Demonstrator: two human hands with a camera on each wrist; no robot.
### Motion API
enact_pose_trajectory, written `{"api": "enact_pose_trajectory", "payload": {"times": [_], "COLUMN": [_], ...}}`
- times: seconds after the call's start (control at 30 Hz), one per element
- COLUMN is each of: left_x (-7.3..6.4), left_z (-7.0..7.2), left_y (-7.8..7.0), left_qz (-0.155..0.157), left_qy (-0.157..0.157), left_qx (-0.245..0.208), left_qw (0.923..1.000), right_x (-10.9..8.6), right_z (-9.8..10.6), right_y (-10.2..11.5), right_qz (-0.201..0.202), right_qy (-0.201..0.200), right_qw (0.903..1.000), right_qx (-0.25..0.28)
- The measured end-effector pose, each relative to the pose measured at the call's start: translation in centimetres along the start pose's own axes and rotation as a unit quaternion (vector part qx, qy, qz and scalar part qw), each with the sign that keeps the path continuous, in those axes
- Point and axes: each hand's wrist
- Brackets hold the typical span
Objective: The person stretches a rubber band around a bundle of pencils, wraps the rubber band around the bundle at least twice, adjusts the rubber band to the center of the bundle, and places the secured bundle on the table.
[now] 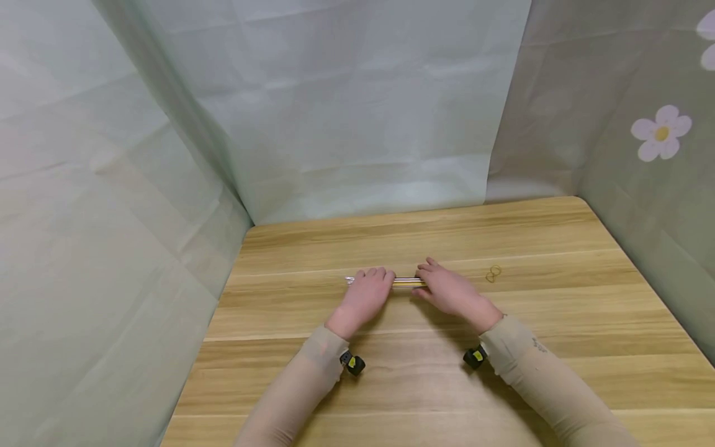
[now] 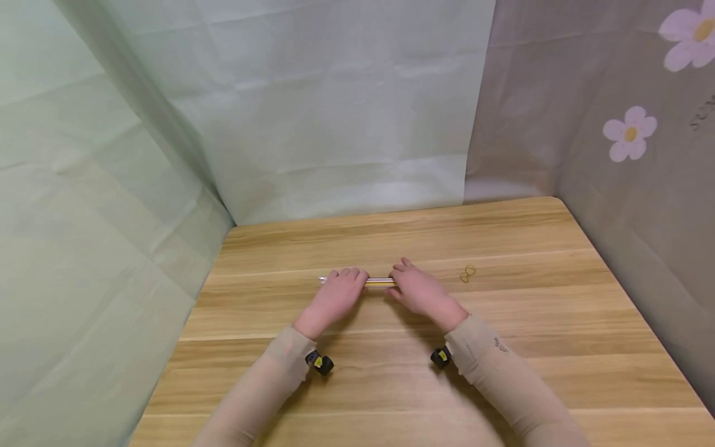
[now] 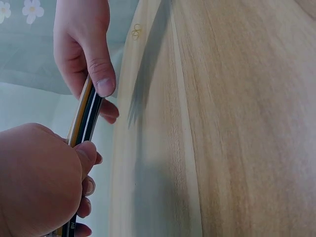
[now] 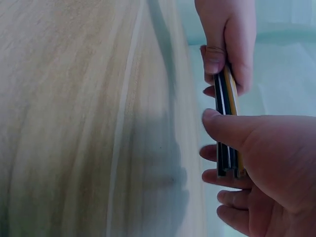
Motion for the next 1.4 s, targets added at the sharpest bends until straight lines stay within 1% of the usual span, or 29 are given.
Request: {"api": "enact_pose_trajectory", "payload": {"times": [0.17, 0.27, 0.37, 0.47, 0.57, 0.73, 0.87, 0.97, 1.1, 1.23, 1.4], "left_x": [-0.18, -0.25, -0.26, -0.23, -0.13, 0.06, 0.00, -0.15, -0.38, -0.40, -0.20], "left_z": [0.15, 0.24, 0.40, 0.55, 0.55, 0.47, 0.47, 0.51, 0.55, 0.48, 0.29], "left_y": [0.51, 0.76, 0.84, 0.76, 0.71, 0.78, 0.80, 0.75, 0.62, 0.52, 0.29], "left_qz": [0.011, 0.017, 0.014, 0.007, 0.003, 0.007, 0.011, 0.010, 0.001, -0.006, -0.004], "left_qy": [0.001, 0.001, 0.003, -0.001, -0.004, 0.002, 0.009, 0.007, 0.005, 0.003, 0.002], "left_qx": [-0.017, -0.024, -0.027, -0.026, -0.026, -0.038, -0.035, -0.031, -0.022, -0.011, -0.005], "left_qw": [0.9998, 0.9996, 0.9995, 0.9996, 0.9996, 0.9992, 0.9993, 0.9994, 0.9997, 0.9999, 1.0000], "right_x": [-0.43, -0.57, -0.50, -0.34, -0.27, -0.49, -0.63, -0.67, -0.74, -0.59, -0.21], "right_z": [0.06, 0.17, 0.20, 0.01, -0.20, 0.01, 0.23, 0.26, 0.27, 0.38, 0.48], "right_y": [-0.64, -0.93, -0.93, -0.80, -0.77, -0.83, -0.94, -1.03, -0.94, -0.61, -0.08], "right_qz": [-0.037, -0.059, -0.063, -0.059, -0.056, -0.060, -0.057, -0.056, -0.059, -0.042, -0.007], "right_qy": [-0.006, -0.004, 0.013, 0.021, 0.013, -0.004, -0.014, -0.012, -0.005, -0.007, -0.007], "right_qw": [0.9988, 0.9979, 0.9977, 0.9978, 0.9980, 0.9975, 0.9973, 0.9975, 0.9976, 0.9986, 0.9997], "right_qx": [0.032, 0.029, 0.022, 0.020, 0.023, 0.038, 0.045, 0.041, 0.036, 0.031, 0.023]}}
Point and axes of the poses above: each hand's wrist, its own x-axis towards the middle knuckle, its own z-axis out of the back of the hand, y = z × x, and after that the axes turned 5 degrees about x, right-handed
